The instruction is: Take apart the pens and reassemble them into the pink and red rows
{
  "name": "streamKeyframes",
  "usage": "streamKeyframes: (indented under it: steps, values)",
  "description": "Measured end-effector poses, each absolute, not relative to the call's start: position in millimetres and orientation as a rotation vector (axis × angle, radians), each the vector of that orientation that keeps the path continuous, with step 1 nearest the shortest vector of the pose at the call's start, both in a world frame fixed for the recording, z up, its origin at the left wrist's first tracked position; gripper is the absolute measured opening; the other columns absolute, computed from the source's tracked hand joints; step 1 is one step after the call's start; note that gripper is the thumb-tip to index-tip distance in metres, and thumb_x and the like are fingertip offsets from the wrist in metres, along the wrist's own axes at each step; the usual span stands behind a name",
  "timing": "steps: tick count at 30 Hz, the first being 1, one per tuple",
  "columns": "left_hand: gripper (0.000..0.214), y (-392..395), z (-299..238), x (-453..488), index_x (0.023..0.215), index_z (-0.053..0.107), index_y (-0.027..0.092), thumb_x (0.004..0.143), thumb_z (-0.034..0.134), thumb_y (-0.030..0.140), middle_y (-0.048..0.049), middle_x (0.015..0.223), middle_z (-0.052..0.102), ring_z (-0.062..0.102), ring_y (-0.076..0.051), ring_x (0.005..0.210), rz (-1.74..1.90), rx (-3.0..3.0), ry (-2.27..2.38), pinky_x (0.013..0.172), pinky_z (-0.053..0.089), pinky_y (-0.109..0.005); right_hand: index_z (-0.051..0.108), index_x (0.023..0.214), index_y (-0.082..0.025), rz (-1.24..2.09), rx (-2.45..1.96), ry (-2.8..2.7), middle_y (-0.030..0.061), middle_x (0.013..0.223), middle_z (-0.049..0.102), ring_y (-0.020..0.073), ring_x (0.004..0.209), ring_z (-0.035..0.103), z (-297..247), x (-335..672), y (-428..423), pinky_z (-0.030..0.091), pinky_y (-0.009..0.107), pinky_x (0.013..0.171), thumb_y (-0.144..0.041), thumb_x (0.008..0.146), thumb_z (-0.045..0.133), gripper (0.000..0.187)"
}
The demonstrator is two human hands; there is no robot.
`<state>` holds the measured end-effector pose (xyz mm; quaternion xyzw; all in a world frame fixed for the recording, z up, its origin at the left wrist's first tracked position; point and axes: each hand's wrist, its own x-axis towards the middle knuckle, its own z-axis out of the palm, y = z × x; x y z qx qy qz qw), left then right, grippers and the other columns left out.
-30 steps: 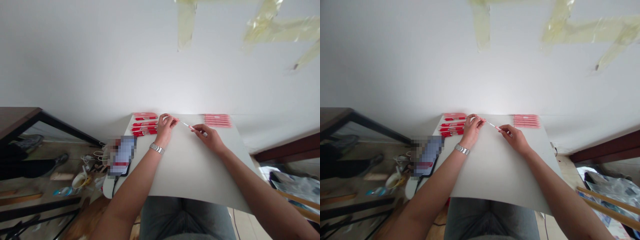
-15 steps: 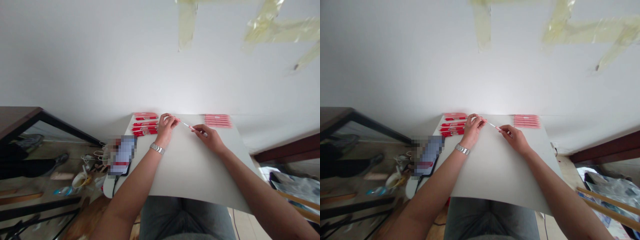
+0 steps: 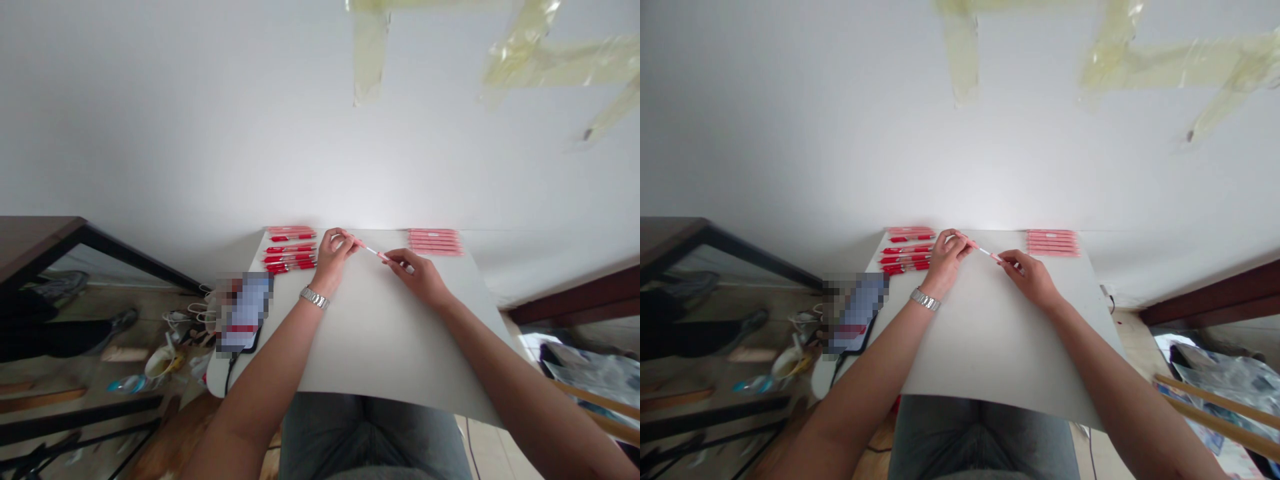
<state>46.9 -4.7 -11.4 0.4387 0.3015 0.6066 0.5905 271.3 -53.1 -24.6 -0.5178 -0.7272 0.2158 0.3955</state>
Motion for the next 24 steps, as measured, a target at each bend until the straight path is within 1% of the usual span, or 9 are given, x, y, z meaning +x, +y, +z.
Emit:
streamKeyframes:
  steps: [3, 9, 16, 19, 24]
  values:
    - [0.038, -4.7, -11.1, 46.8, 0.102, 0.053, 0.024, 0.085, 0.080, 0.044, 0.0003, 0.091, 0.071, 0.075, -0.017, 0.093, 1.406, 1.035, 0.714, 0.096, 0.057, -0.037, 0.070, 0.114, -0.025, 0.552, -1.305, -1.843, 0.0065, 0.102, 0.080, 0.0221, 0.086, 0.072, -24.5, 271.4, -53.3, 0.056, 0.035, 0.075, -0.046, 0.100, 0.059, 0.028]
    - [0.039, -4.9, -10.0, 45.8, 0.101, 0.053, 0.024, 0.083, 0.083, 0.042, 0.0006, 0.094, 0.069, 0.075, -0.017, 0.094, 1.388, 1.022, 0.728, 0.094, 0.057, -0.035, 0.070, 0.113, -0.025, 0.564, -1.302, -1.833, 0.0056, 0.100, 0.079, 0.0210, 0.083, 0.071, -22.4, 269.8, -54.3, 0.055, 0.034, 0.074, -0.044, 0.099, 0.060, 0.026]
    - [0.038, -9.9, -12.3, 49.6, 0.099, 0.058, 0.021, 0.081, 0.085, 0.040, -0.0029, 0.100, 0.068, 0.073, -0.020, 0.101, 1.258, 1.079, 0.671, 0.095, 0.058, -0.039, 0.070, 0.113, -0.024, 0.588, -1.294, -1.834, 0.0056, 0.099, 0.079, 0.0205, 0.083, 0.071, -21.3, 268.8, -55.2, 0.055, 0.034, 0.074, -0.044, 0.099, 0.059, 0.026]
    - [0.037, -10.6, -14.6, 51.2, 0.099, 0.060, 0.020, 0.081, 0.085, 0.039, -0.0034, 0.103, 0.068, 0.072, -0.020, 0.104, 1.248, 1.095, 0.666, 0.096, 0.059, -0.039, 0.069, 0.114, -0.025, 0.586, -1.287, -1.833, 0.0059, 0.100, 0.079, 0.0213, 0.085, 0.072, -21.8, 269.1, -55.0, 0.055, 0.034, 0.074, -0.045, 0.099, 0.059, 0.027]
    - [0.038, -9.8, -15.3, 51.2, 0.098, 0.061, 0.020, 0.079, 0.087, 0.038, -0.0039, 0.103, 0.067, 0.071, -0.020, 0.104, 1.258, 1.072, 0.664, 0.096, 0.059, -0.041, 0.069, 0.113, -0.025, 0.567, -1.284, -1.835, 0.0058, 0.099, 0.079, 0.0215, 0.085, 0.072, -21.7, 269.2, -54.9, 0.056, 0.034, 0.074, -0.044, 0.099, 0.059, 0.026]
